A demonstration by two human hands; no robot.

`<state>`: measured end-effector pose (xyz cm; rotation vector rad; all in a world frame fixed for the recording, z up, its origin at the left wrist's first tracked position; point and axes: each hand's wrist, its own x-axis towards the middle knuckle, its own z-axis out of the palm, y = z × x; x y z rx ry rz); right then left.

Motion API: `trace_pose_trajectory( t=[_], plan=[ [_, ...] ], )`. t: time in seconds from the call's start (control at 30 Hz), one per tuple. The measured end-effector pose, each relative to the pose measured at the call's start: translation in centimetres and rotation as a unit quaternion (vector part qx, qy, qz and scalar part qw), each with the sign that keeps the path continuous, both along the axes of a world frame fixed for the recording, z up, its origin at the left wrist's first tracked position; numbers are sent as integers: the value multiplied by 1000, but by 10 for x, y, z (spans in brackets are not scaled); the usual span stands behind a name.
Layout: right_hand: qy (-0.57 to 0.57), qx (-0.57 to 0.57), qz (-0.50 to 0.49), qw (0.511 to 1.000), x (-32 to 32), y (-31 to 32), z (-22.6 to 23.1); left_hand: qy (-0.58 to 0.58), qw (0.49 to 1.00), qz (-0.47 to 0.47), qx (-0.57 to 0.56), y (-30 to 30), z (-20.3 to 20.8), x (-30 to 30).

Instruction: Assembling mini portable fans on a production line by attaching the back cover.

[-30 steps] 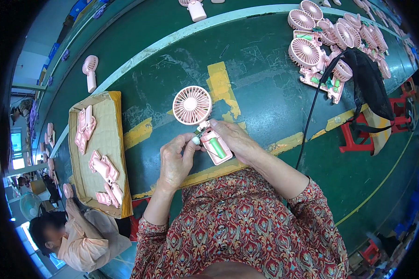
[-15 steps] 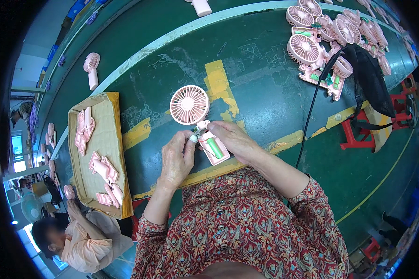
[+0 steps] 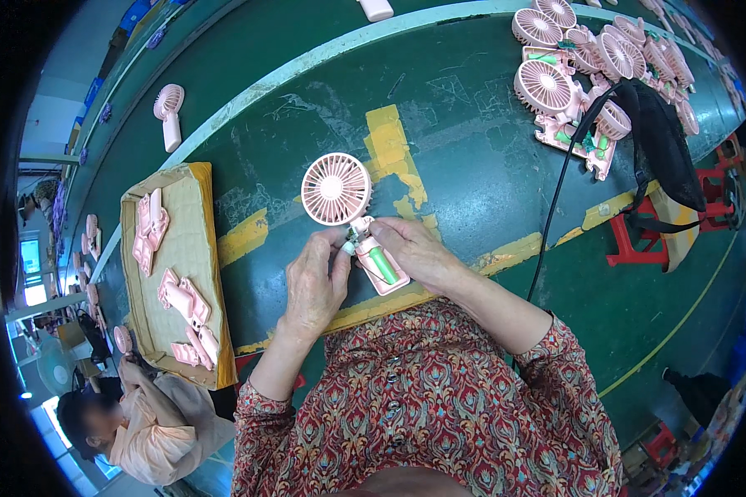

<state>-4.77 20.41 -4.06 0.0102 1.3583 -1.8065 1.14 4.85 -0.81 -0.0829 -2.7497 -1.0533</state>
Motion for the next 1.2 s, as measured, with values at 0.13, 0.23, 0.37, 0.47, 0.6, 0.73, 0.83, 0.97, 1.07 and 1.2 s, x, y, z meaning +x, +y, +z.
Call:
trace_pose_trajectory(
  t=[0.13,0.23,0.37,0.47,0.6,0.73,0.83,0.97,1.07,1.2],
  plan=[
    [29,-7,25,999,-1,3,2,56,996,-53,-54,-2,-1,1],
    [31,-50,67,996,-3,5,8,56,992,-74,-79,-1,1,0],
    [68,-46,75,994,-1,5,9,32,989,-88,-114,3,5,0],
    [67,-31,85,994,-2,7,5,0,981,-119,-153,5,9,-3],
    [141,0,82,987,0,6,-1,-24,972,-147,-185,7,14,-6],
    [123,-4,75,990,-1,5,3,-16,980,-120,-156,7,8,-8],
    [46,-60,91,993,-5,4,10,3,986,-102,-136,1,6,-5],
    [50,-16,60,997,-1,3,7,56,991,-80,-92,0,2,3],
    [42,30,21,998,2,0,13,34,998,-48,-31,-5,-3,5],
    [12,-21,43,999,3,2,10,107,986,64,-112,-53,20,25]
  ],
)
